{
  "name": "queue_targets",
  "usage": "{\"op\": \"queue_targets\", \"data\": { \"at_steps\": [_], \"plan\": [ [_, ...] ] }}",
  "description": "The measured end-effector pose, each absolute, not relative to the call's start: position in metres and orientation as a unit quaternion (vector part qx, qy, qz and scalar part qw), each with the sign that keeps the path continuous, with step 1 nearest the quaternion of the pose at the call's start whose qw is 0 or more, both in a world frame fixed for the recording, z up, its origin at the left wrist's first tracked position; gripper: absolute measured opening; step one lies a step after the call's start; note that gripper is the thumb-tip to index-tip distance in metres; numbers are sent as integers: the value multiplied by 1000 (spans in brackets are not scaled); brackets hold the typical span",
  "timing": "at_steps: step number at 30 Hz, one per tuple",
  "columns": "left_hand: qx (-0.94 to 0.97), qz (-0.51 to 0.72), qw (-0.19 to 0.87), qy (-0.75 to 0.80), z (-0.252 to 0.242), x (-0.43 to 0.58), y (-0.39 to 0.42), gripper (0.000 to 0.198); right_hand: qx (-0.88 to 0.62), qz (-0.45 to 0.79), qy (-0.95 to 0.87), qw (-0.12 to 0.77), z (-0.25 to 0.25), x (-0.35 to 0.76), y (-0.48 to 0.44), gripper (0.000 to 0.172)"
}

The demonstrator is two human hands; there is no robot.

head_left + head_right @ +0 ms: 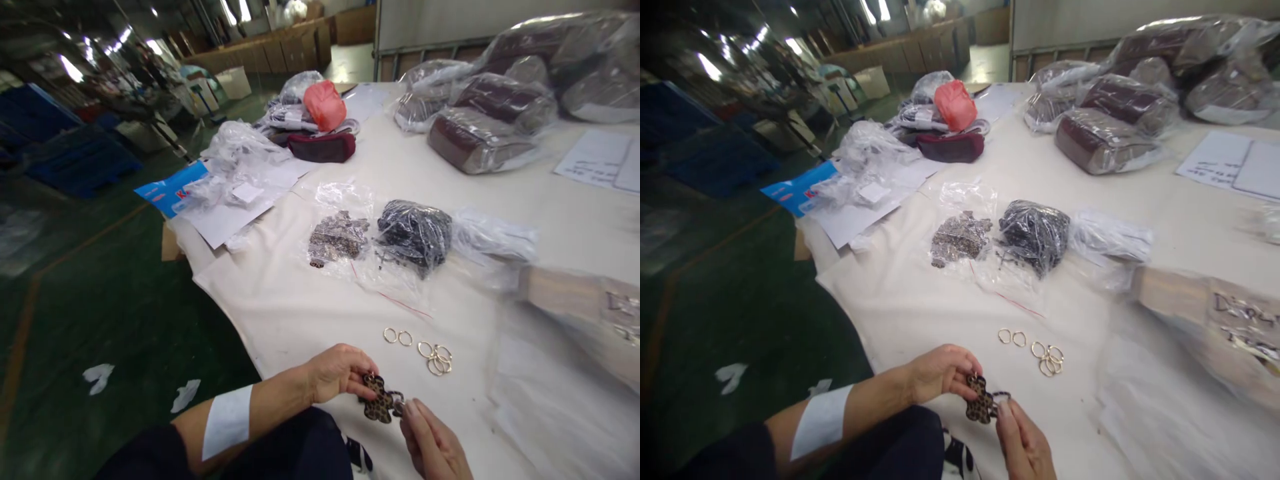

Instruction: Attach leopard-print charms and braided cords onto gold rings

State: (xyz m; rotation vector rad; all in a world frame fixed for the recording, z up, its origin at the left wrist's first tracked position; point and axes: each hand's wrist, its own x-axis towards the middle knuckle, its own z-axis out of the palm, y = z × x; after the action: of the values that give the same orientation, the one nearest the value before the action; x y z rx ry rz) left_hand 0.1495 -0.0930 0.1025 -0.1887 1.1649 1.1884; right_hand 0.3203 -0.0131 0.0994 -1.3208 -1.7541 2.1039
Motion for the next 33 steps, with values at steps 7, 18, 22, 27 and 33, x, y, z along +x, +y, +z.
{"op": "queue_targets", "data": {
  "at_steps": [7, 18, 22, 27, 33],
  "plan": [
    [-13, 515, 684, 517, 117, 160, -102, 38, -459, 742, -489, -4, 94, 335, -21, 43],
    [-91, 500, 743, 435, 130, 179, -113, 37, -311, 636, -704, 42, 92, 339, -28, 39],
    [-88, 491, 728, 470, 132, 180, -117, 33, -294, 607, -736, 57, 88, 340, -33, 37],
    [-84, 484, 707, 509, 130, 179, -117, 32, -270, 589, -757, 81, 83, 338, -39, 33],
    [-45, 481, 685, 544, 126, 181, -116, 31, -234, 561, -787, 102, 83, 332, -44, 27]
  ]
}}
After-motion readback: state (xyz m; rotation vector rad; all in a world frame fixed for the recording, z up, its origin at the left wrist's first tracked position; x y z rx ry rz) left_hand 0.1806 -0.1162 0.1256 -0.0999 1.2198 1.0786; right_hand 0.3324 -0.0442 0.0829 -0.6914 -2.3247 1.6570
